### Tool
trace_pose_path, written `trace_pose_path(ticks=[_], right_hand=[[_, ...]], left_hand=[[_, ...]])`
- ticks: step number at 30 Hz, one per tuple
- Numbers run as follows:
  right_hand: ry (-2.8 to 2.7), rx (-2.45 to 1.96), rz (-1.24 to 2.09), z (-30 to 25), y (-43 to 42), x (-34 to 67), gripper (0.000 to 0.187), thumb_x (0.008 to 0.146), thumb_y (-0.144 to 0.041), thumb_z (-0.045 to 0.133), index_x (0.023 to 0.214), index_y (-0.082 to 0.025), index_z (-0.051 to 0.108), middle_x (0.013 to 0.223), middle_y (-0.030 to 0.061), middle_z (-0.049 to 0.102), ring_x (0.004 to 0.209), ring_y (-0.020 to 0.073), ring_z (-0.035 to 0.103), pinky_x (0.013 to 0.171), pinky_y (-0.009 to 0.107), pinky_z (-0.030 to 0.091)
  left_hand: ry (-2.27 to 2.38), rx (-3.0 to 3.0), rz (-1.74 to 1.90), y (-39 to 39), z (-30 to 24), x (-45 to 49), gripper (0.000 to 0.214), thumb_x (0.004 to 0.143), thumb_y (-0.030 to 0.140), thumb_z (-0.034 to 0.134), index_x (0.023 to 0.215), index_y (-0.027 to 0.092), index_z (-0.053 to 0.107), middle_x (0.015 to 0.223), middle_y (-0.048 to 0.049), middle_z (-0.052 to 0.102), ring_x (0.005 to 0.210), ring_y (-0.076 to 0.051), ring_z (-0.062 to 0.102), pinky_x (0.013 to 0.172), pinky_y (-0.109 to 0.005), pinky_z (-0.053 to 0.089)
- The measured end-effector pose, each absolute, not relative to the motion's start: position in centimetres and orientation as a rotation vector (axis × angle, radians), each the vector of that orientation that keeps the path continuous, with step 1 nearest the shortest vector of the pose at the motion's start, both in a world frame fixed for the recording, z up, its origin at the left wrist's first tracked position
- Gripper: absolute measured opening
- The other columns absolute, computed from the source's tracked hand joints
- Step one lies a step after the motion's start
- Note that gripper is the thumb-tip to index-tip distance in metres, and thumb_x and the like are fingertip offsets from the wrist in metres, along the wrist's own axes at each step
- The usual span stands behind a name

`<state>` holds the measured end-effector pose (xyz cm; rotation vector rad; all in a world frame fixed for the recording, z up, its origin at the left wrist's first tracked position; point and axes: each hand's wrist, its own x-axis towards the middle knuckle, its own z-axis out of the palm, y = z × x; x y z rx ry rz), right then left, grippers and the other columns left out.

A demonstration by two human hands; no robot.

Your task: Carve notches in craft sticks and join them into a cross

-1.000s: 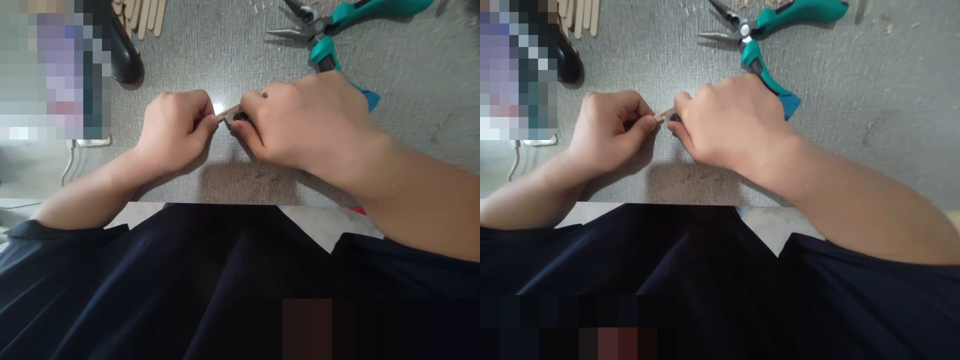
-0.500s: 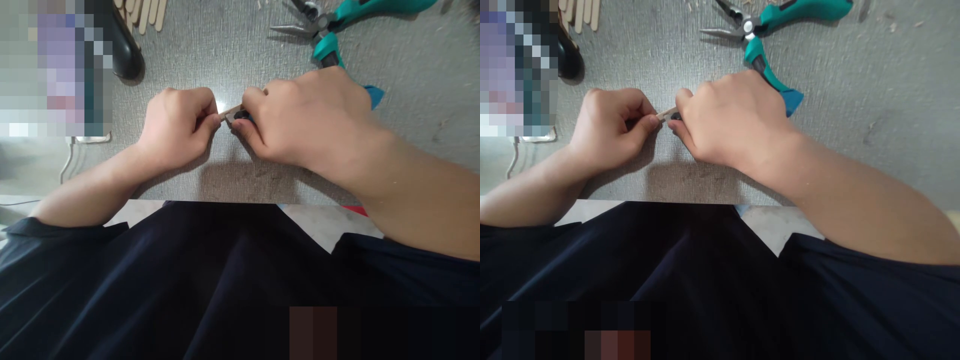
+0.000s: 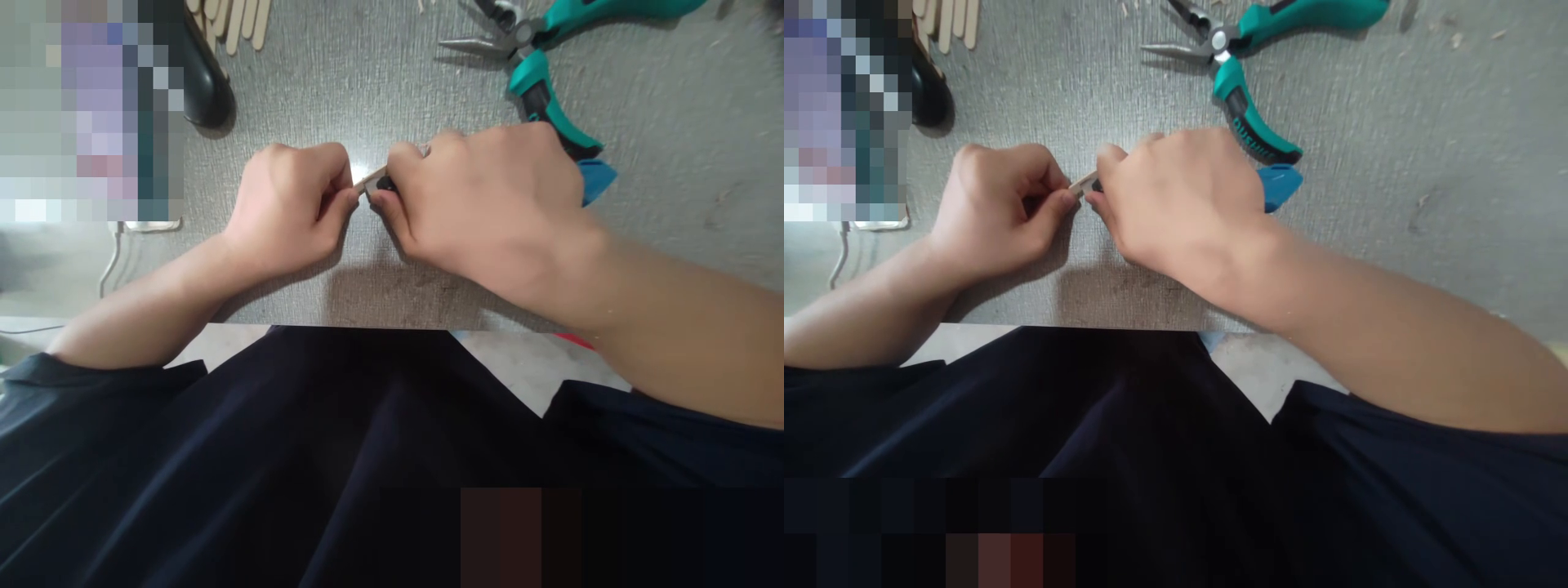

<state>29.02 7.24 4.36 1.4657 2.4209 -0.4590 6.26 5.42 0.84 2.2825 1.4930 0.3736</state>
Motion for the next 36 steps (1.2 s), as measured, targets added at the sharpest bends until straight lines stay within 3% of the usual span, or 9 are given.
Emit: trace_pose_path(ticks=[4, 9, 14, 18, 21, 24, 31, 36], right_hand=[[2.38, 1.473, -0.536, 4.7, 7.2, 28.8, 0.056, 0.123, -0.057, 0.044, 0.147, -0.019, 0.078, 0.123, 0.0279, 0.085, 0.117, 0.0541, 0.083, 0.086, 0.054, 0.054], [2.468, 1.389, -0.445, 4.4, 7.8, 29.7, 0.064, 0.123, -0.065, 0.038, 0.141, -0.021, 0.08, 0.108, 0.0197, 0.085, 0.1, 0.0435, 0.083, 0.081, 0.048, 0.051], [2.453, 1.254, -0.338, 4.5, 8.5, 30.9, 0.071, 0.122, -0.066, 0.026, 0.141, -0.024, 0.08, 0.102, 0.0185, 0.082, 0.091, 0.0422, 0.078, 0.072, 0.046, 0.039], [2.458, 1.212, -0.367, 4.5, 8.8, 31.3, 0.065, 0.121, -0.064, 0.03, 0.136, -0.025, 0.081, 0.105, 0.0174, 0.083, 0.089, 0.0367, 0.073, 0.069, 0.044, 0.029], [2.465, 1.212, -0.399, 4.4, 8.8, 31.3, 0.063, 0.12, -0.059, 0.033, 0.137, -0.022, 0.08, 0.108, 0.0183, 0.084, 0.089, 0.0357, 0.072, 0.069, 0.044, 0.025], [2.493, 1.249, -0.409, 4.2, 8.6, 31.2, 0.063, 0.119, -0.058, 0.032, 0.136, -0.022, 0.081, 0.105, 0.018, 0.084, 0.086, 0.0353, 0.071, 0.071, 0.043, 0.027], [2.574, 1.363, -0.528, 3.9, 7.8, 31.5, 0.058, 0.117, -0.063, 0.04, 0.13, -0.026, 0.082, 0.105, 0.0161, 0.084, 0.091, 0.0369, 0.073, 0.079, 0.045, 0.042], [2.569, 1.389, -0.526, 3.8, 7.8, 31.5, 0.064, 0.116, -0.062, 0.041, 0.144, -0.018, 0.078, 0.111, 0.0198, 0.085, 0.092, 0.0383, 0.075, 0.078, 0.044, 0.039]], left_hand=[[1.521, 2.266, 0.396, 5.3, 0.5, 6.3, 0.023, 0.108, 0.035, 0.07, 0.086, 0.027, 0.07, 0.072, -0.0014, 0.069, 0.069, -0.021, 0.065, 0.071, -0.043, 0.049], [1.563, 2.18, 0.382, 5.3, 0.3, 6.7, 0.027, 0.113, 0.037, 0.067, 0.088, 0.027, 0.068, 0.076, -0.0021, 0.07, 0.074, -0.02, 0.064, 0.077, -0.043, 0.049], [1.62, 2.116, 0.277, 5.4, 1.3, 7.5, 0.027, 0.107, 0.033, 0.072, 0.084, 0.027, 0.062, 0.077, -0.0026, 0.07, 0.074, -0.022, 0.065, 0.077, -0.044, 0.049], [1.707, 2.081, 0.361, 5.8, 1.6, 7.2, 0.024, 0.103, 0.027, 0.074, 0.082, 0.027, 0.062, 0.076, -0.0018, 0.068, 0.073, -0.022, 0.064, 0.075, -0.043, 0.048], [1.631, 2.06, 0.439, 5.8, 0.9, 6.6, 0.026, 0.107, 0.035, 0.073, 0.083, 0.027, 0.065, 0.073, -0.0018, 0.068, 0.072, -0.021, 0.063, 0.073, -0.041, 0.047], [1.593, 2.085, 0.456, 5.7, -0.1, 6.3, 0.029, 0.111, 0.042, 0.07, 0.087, 0.026, 0.07, 0.073, -0.0019, 0.068, 0.071, -0.02, 0.058, 0.074, -0.041, 0.048], [1.666, 2.052, 0.227, 6.4, -0.9, 6.4, 0.024, 0.108, 0.041, 0.07, 0.094, 0.022, 0.075, 0.084, -0.0047, 0.073, 0.08, -0.022, 0.057, 0.084, -0.045, 0.045], [1.627, 2.027, 0.403, 5.9, -0.2, 6.4, 0.029, 0.118, 0.044, 0.059, 0.1, 0.024, 0.069, 0.087, -0.002, 0.072, 0.081, -0.019, 0.06, 0.079, -0.044, 0.045]])
